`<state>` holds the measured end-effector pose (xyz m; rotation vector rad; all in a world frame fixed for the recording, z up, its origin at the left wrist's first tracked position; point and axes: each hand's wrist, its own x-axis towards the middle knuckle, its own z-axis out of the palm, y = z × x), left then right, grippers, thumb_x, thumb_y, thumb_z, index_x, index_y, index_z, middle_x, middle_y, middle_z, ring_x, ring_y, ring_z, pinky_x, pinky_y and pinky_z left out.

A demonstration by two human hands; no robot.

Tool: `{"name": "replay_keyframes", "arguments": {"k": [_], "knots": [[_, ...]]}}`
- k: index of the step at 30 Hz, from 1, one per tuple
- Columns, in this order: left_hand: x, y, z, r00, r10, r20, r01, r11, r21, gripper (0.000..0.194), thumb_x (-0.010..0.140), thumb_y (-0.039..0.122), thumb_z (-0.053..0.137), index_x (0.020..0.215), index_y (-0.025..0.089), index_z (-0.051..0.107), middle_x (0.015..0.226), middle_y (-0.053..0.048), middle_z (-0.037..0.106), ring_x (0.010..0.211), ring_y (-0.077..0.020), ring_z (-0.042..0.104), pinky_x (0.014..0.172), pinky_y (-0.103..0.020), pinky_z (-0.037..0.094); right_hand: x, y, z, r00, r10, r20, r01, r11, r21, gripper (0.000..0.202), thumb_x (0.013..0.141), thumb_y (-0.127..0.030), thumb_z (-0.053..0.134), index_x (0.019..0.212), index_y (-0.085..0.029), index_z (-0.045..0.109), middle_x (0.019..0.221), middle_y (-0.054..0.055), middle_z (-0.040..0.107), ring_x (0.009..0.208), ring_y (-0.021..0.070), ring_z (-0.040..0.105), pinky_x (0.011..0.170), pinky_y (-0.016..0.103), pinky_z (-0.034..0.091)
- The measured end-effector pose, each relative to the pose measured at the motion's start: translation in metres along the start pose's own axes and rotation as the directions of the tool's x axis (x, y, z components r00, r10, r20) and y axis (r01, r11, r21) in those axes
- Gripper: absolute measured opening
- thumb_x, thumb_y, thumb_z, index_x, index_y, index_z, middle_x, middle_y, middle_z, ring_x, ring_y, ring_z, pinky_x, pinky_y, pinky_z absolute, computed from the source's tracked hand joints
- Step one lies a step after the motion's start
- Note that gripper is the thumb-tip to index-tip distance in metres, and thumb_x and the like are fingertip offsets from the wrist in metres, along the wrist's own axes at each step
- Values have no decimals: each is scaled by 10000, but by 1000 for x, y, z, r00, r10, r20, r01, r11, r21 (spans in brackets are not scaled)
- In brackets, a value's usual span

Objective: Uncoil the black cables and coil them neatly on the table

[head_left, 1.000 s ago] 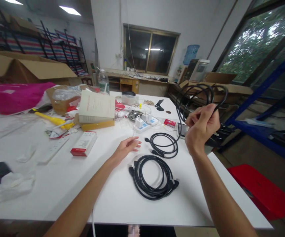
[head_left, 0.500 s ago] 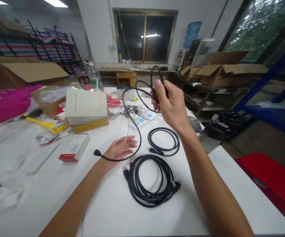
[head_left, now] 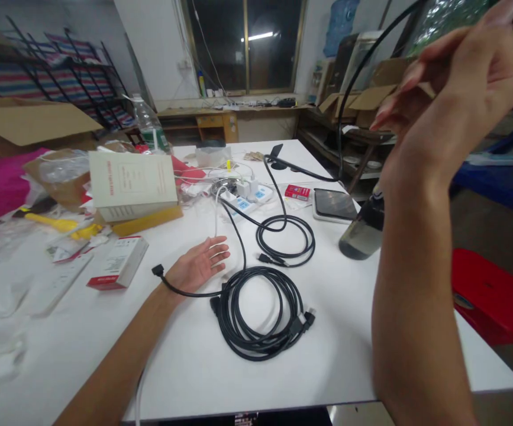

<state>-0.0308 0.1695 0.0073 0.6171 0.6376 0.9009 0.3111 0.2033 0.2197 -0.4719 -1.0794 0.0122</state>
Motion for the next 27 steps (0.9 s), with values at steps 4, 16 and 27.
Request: {"name": "replay_keyframes", "arguments": {"k": [4, 16, 27], "knots": [[0, 0, 1, 999, -4, -47, 4, 1000, 8, 268, 1091, 256, 579, 1234, 148, 777, 1080, -99, 835, 988, -208, 799, 840, -316, 639, 5, 0, 1, 997, 12, -71, -8, 998, 56, 468, 1138, -246, 332, 745, -235, 585, 622, -39, 517, 412, 102, 470, 365, 251, 327], [4, -2, -2, 995, -4, -95, 4, 1000, 4, 294, 1096, 300, 577, 1268, 162, 770, 1288, -122, 799, 1189, -225, 762, 940, -312, 623, -39, -35, 25, 534, 234, 812, -223, 966, -131, 188, 1076, -265, 524, 1169, -236, 684, 919, 28, 760, 913, 199, 703, 864, 345, 544], [4, -5, 5, 979, 133, -153, -132, 991, 13, 146, 969, 184, 713, 1080, 166, 806, 1196, -108, 817, 1114, -224, 771, 1009, -333, 613, -136, -19, 77, -258, 587, 768, 257, 808, -531, 519, 1035, -626, 576, 1103, -132, 718, 1035, 175, 776, 841, 238, 702, 677, 296, 435]]}}
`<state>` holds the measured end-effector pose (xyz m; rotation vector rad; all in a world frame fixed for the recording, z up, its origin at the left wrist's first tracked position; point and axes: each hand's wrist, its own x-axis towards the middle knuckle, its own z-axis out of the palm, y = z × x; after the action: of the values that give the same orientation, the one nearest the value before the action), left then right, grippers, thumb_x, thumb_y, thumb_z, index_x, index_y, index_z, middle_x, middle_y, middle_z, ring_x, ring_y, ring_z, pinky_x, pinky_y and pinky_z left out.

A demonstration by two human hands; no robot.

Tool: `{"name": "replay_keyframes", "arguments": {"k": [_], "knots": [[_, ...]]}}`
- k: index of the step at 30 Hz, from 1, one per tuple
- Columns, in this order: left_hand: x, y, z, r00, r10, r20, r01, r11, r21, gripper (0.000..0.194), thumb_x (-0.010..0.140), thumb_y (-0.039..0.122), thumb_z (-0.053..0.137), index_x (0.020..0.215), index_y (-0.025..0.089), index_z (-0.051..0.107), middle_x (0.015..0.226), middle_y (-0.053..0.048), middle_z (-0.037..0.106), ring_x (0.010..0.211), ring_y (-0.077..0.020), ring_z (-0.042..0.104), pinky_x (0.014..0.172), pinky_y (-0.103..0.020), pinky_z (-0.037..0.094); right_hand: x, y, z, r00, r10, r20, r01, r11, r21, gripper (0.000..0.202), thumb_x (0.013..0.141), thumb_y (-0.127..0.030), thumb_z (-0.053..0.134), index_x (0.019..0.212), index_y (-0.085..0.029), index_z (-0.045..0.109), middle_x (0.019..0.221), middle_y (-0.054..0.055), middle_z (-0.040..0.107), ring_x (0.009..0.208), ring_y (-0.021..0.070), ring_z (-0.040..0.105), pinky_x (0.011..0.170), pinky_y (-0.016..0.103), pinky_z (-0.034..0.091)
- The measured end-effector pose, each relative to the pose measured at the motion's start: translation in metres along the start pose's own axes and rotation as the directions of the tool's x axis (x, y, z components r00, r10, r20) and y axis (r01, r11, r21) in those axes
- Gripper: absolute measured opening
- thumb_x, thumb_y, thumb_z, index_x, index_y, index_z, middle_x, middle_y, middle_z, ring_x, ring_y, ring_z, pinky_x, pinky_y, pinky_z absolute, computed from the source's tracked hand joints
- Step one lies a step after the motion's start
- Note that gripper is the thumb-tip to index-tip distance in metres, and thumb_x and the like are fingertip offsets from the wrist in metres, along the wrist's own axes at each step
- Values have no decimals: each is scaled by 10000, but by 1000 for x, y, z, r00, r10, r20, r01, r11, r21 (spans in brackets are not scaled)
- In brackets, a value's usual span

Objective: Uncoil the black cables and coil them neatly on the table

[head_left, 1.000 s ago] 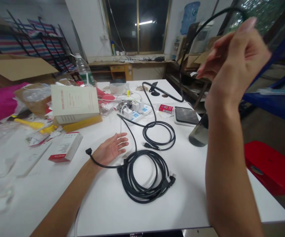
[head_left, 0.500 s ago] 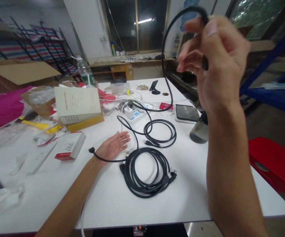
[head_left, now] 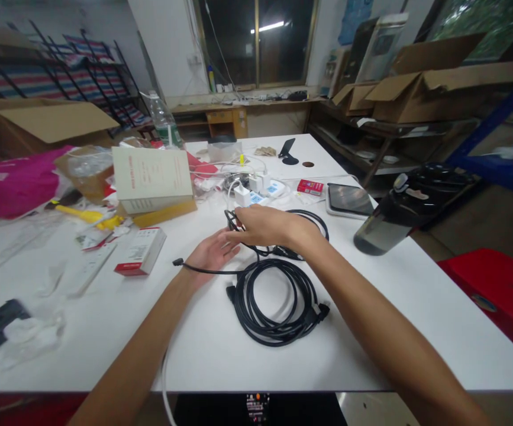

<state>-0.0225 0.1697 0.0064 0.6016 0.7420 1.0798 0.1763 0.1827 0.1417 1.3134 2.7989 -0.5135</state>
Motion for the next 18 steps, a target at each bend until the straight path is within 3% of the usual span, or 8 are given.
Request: {"name": "replay_keyframes", "arguments": {"k": [3, 6, 11, 15, 18], "knots": [[0, 1, 0, 1000, 0, 8, 0, 999, 37, 209, 952, 201, 742, 1149, 170, 802, 1175, -98, 822, 1050, -224, 778, 912, -304, 624, 12, -6, 16, 996, 25, 87, -25, 1000, 0, 638, 919, -681, 720, 1218, -119, 727, 1138, 198, 790, 959, 287, 760, 711, 296, 491], [-2, 1, 4, 999, -53, -8, 53, 996, 69, 199, 964, 261, 749, 1132, 172, 807, 1090, -85, 828, 938, -218, 776, 798, -294, 623, 16, -14, 20, 983, -18, 183, 24, 999, -31, 541, 887, -561, 805, 1192, -116, 766, 1163, 185, 801, 1023, 295, 775, 745, 291, 522], [-3, -1, 9, 1000, 16, -9, -15, 996, 84, 173, 949, 225, 755, 1085, 139, 817, 1131, -91, 819, 971, -192, 756, 891, -274, 606, 16, -25, 24, 974, -22, 227, 31, 999, -39, 557, 827, -451, 878, 1243, -101, 758, 1219, 180, 788, 1050, 292, 772, 757, 285, 550], [0, -3, 6, 998, 56, -6, -55, 994, 95, 137, 932, 219, 761, 1030, 145, 820, 1059, -76, 826, 939, -186, 757, 845, -250, 599, 19, -26, 31, 954, -47, 296, 61, 997, -38, 452, 899, -333, 810, 1257, -66, 742, 1224, 184, 782, 998, 270, 771, 706, 283, 526], [2, -3, 4, 998, 56, 26, -58, 992, 108, 133, 937, 230, 739, 1004, 149, 821, 967, -74, 828, 849, -203, 762, 778, -276, 609, 19, -23, 30, 967, -96, 236, 101, 995, -10, 295, 998, -251, 653, 1197, -59, 757, 1128, 177, 807, 948, 246, 764, 695, 281, 498]]}}
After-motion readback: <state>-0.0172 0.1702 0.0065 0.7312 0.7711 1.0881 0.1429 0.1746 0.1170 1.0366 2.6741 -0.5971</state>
